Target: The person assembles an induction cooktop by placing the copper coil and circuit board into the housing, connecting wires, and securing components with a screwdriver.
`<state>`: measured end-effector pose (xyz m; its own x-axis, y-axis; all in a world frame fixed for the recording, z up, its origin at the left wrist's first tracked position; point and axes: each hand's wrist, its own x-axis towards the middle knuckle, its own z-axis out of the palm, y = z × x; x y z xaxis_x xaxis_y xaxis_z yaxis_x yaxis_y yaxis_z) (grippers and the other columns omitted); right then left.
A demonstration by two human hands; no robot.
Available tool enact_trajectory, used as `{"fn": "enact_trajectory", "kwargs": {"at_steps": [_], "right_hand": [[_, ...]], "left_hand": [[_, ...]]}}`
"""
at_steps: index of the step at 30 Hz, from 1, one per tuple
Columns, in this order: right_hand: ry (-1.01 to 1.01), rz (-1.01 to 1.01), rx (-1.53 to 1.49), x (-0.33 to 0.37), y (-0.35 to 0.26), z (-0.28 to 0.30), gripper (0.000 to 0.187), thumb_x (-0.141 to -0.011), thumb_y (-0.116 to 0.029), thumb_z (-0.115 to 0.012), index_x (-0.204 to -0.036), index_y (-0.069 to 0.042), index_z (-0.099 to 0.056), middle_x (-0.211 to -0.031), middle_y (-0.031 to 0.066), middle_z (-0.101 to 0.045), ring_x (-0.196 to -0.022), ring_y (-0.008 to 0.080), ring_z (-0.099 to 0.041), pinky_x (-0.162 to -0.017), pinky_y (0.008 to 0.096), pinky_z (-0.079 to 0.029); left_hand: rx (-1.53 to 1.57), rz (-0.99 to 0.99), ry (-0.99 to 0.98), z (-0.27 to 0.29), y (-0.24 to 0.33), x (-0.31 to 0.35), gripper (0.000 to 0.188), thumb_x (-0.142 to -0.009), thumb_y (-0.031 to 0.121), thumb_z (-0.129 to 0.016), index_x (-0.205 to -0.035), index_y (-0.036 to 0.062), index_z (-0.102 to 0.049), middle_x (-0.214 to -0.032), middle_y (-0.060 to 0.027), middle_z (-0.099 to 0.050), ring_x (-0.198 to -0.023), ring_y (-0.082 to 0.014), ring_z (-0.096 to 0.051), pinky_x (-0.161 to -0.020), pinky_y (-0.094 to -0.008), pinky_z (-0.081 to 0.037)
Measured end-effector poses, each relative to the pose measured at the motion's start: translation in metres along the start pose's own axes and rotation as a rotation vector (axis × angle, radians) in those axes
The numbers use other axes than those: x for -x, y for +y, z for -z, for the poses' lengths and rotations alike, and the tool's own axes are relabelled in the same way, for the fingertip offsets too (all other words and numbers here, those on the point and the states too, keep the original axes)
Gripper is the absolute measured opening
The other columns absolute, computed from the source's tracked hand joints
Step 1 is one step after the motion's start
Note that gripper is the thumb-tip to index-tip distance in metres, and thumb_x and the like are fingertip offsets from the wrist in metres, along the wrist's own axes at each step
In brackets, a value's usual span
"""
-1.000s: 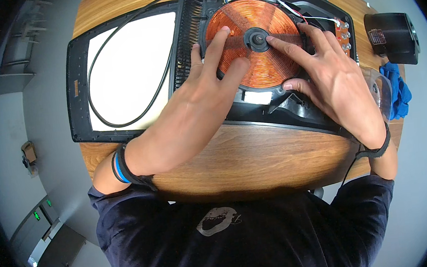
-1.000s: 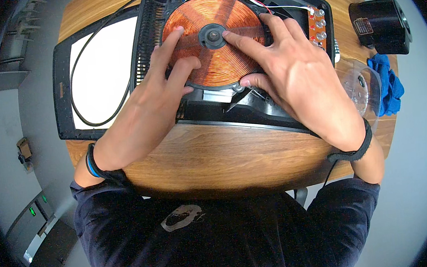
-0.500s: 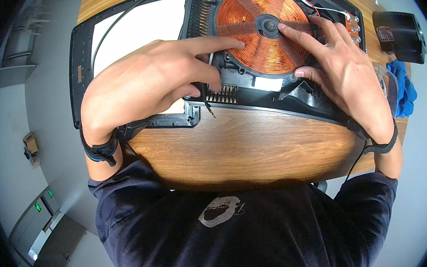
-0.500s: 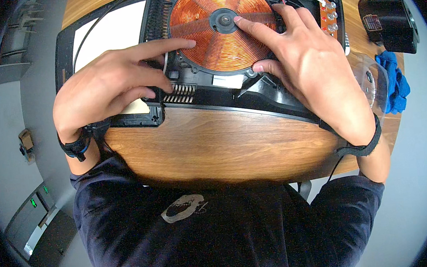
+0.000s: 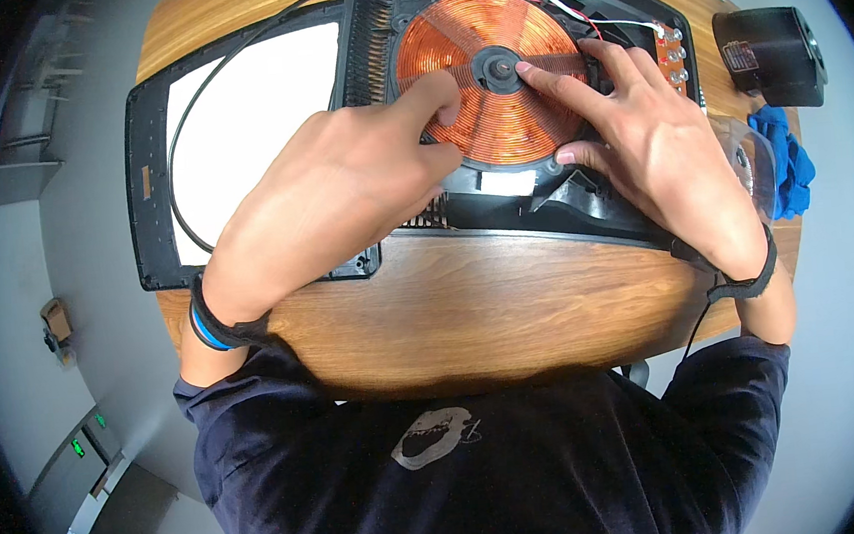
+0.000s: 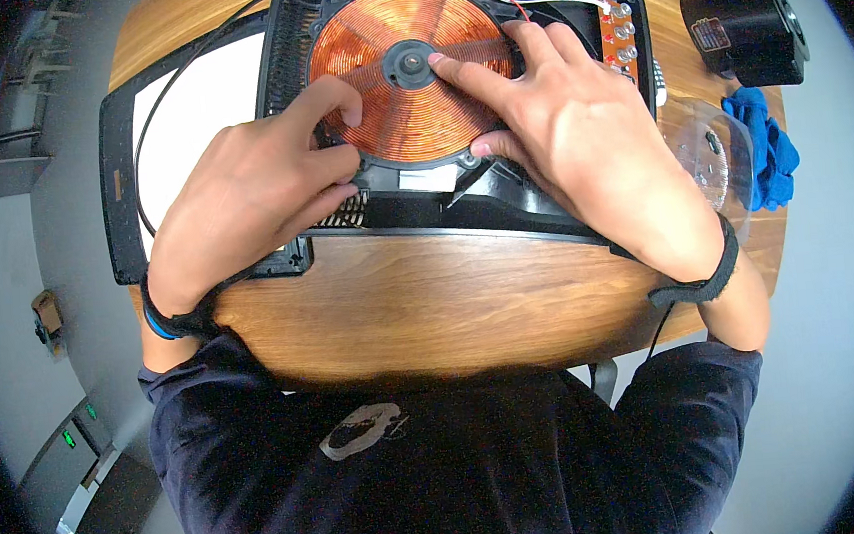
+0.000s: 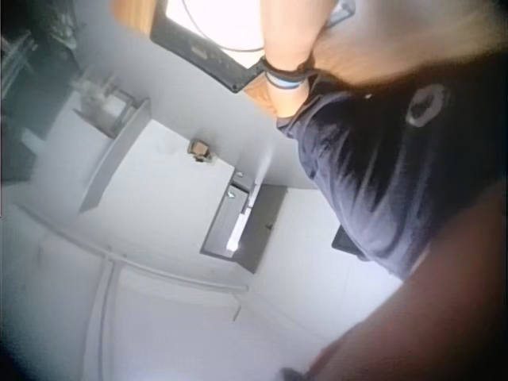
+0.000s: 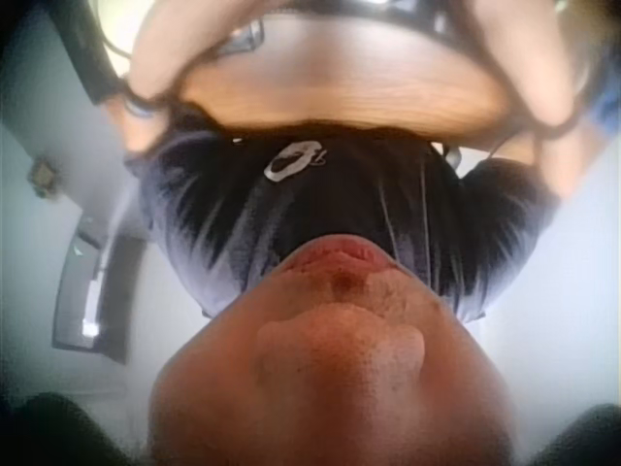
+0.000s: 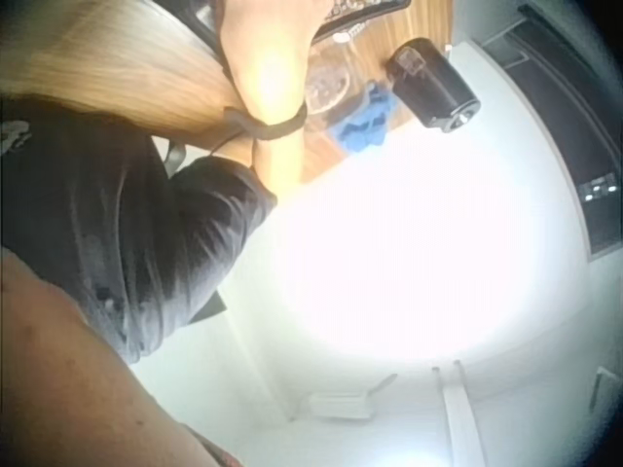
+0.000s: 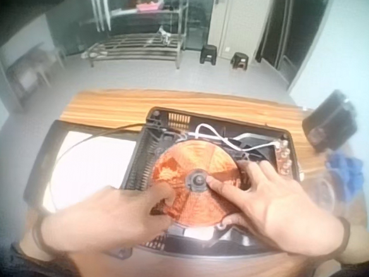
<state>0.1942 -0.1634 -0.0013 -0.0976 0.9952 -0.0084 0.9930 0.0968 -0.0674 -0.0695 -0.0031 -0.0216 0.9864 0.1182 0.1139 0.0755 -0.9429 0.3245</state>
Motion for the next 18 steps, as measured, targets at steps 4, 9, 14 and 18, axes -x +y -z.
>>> {"fn": "enact_trajectory", "kwargs": {"at_steps": [4, 9, 14, 18], "right_hand": [[0.005, 0.003, -0.012, 0.001, 0.001, 0.001, 0.071, -0.098, -0.029, -0.083, -0.165, -0.027, -0.062, -0.159, 0.0226, -0.060, -0.137, 0.0412, -0.064, -0.116, 0.0502, -0.058], [0.008, 0.013, -0.030, 0.000, 0.001, 0.002, 0.071, -0.099, -0.031, -0.082, -0.166, -0.027, -0.062, -0.159, 0.0235, -0.060, -0.139, 0.0425, -0.064, -0.116, 0.0514, -0.057], [0.010, 0.010, -0.029, 0.000, 0.001, 0.002, 0.071, -0.099, -0.033, -0.081, -0.167, -0.029, -0.061, -0.159, 0.0240, -0.060, -0.139, 0.0436, -0.064, -0.116, 0.0519, -0.058], [-0.006, 0.008, -0.015, -0.002, 0.002, 0.005, 0.076, -0.097, -0.036, -0.083, -0.169, -0.028, -0.058, -0.158, 0.0237, -0.061, -0.139, 0.0435, -0.064, -0.117, 0.0528, -0.057]], "left_hand": [[0.190, 0.023, -0.113, 0.011, -0.008, 0.007, 0.020, -0.088, 0.009, -0.085, -0.099, 0.0055, -0.069, -0.144, -0.0091, -0.062, -0.087, -0.0328, -0.077, -0.079, -0.0475, -0.061], [0.150, 0.015, -0.064, 0.009, -0.003, 0.008, 0.020, -0.089, 0.008, -0.085, -0.098, 0.0059, -0.067, -0.145, -0.0088, -0.062, -0.087, -0.0331, -0.077, -0.078, -0.0485, -0.061], [-0.005, 0.015, -0.002, -0.002, 0.002, 0.001, 0.026, -0.087, 0.011, -0.087, -0.103, 0.0074, -0.066, -0.141, -0.0069, -0.063, -0.090, -0.0318, -0.076, -0.078, -0.0477, -0.062], [-0.105, 0.029, 0.045, -0.004, 0.008, 0.000, 0.036, -0.086, 0.015, -0.089, -0.112, 0.0075, -0.065, -0.139, -0.0065, -0.065, -0.107, -0.0321, -0.073, -0.083, -0.0467, -0.062]]}}
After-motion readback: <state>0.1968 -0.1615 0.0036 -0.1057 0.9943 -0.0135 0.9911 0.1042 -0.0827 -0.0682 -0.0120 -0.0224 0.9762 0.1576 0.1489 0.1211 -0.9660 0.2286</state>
